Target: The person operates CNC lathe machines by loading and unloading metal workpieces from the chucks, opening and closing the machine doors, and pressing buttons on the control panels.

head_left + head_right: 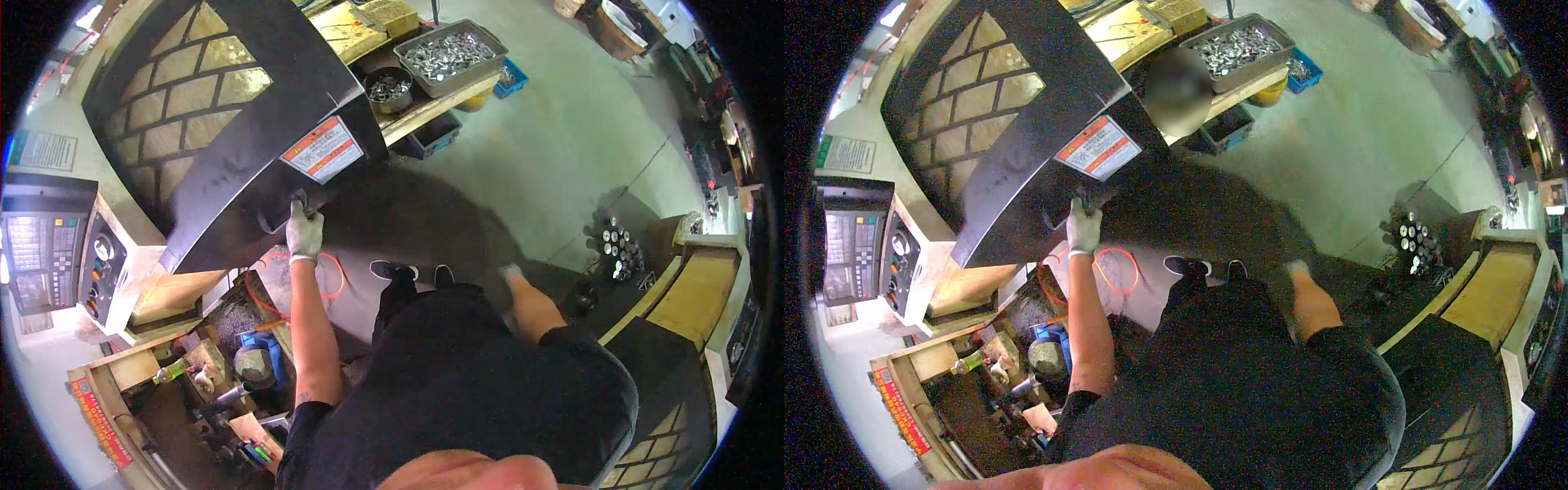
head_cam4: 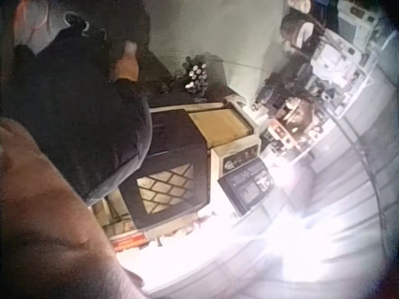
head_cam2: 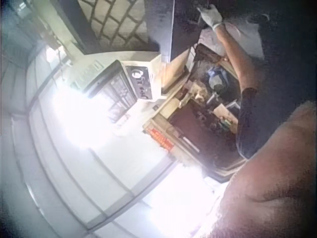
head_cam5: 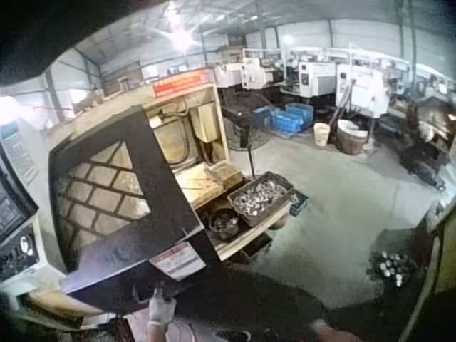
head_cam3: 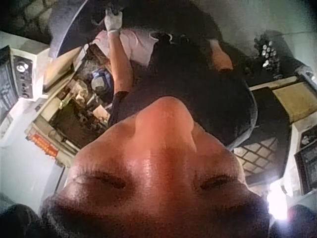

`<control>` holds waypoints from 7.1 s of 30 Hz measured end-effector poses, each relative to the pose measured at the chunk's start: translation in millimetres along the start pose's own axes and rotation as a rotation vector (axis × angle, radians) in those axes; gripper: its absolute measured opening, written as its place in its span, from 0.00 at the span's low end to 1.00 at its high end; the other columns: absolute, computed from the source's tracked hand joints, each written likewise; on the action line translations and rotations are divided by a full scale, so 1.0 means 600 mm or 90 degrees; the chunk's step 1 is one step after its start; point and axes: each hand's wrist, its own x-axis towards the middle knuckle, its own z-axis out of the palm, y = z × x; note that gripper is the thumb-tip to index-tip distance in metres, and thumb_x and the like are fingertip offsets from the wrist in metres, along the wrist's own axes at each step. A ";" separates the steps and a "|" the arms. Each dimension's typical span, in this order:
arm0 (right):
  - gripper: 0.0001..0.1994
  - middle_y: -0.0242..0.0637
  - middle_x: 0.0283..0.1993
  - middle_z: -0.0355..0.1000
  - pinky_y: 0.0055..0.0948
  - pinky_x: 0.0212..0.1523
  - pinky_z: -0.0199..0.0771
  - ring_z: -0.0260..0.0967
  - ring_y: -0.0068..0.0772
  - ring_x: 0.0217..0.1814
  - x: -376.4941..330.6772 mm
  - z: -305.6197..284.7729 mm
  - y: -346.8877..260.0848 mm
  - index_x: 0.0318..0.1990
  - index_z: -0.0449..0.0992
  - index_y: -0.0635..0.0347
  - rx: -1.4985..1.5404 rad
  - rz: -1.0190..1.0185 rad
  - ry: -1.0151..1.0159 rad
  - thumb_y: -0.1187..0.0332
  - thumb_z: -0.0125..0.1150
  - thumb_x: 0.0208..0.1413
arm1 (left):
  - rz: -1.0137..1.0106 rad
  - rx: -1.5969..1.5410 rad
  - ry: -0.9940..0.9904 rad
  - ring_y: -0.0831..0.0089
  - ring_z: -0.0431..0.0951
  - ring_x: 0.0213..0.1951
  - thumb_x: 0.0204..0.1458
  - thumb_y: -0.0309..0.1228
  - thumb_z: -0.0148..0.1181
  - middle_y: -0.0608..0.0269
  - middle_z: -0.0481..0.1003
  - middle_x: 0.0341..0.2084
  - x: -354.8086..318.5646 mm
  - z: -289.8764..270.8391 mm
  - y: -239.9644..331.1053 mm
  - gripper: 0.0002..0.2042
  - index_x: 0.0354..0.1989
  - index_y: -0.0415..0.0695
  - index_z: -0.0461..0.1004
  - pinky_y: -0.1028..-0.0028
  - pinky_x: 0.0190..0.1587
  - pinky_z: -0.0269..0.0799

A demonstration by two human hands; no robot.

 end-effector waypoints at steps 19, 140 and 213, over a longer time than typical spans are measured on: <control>0.12 0.37 0.34 0.73 0.34 0.32 0.76 0.72 0.32 0.31 -0.278 0.073 0.040 0.42 0.76 0.60 0.985 0.384 0.120 0.63 0.63 0.54 | 0.086 -0.116 -0.213 0.53 0.77 0.43 0.53 0.29 0.58 0.45 0.76 0.42 0.032 0.016 0.053 0.26 0.58 0.32 0.57 0.62 0.46 0.70; 0.13 0.39 0.31 0.74 0.27 0.25 0.70 0.70 0.29 0.26 -0.908 -0.296 1.029 0.44 0.75 0.68 1.281 0.396 1.544 0.71 0.61 0.53 | 1.513 -0.727 -0.531 0.60 0.70 0.16 0.41 0.20 0.65 0.56 0.70 0.17 -0.890 0.445 1.260 0.15 0.40 0.40 0.74 0.66 0.18 0.63; 0.25 0.51 0.51 0.73 0.31 0.41 0.80 0.76 0.38 0.45 -0.956 -0.587 0.545 0.63 0.58 0.69 1.161 0.030 1.528 0.67 0.55 0.62 | 1.353 -0.650 -0.697 0.63 0.80 0.31 0.48 0.23 0.64 0.51 0.79 0.34 -0.882 0.445 1.245 0.12 0.41 0.36 0.76 0.71 0.32 0.75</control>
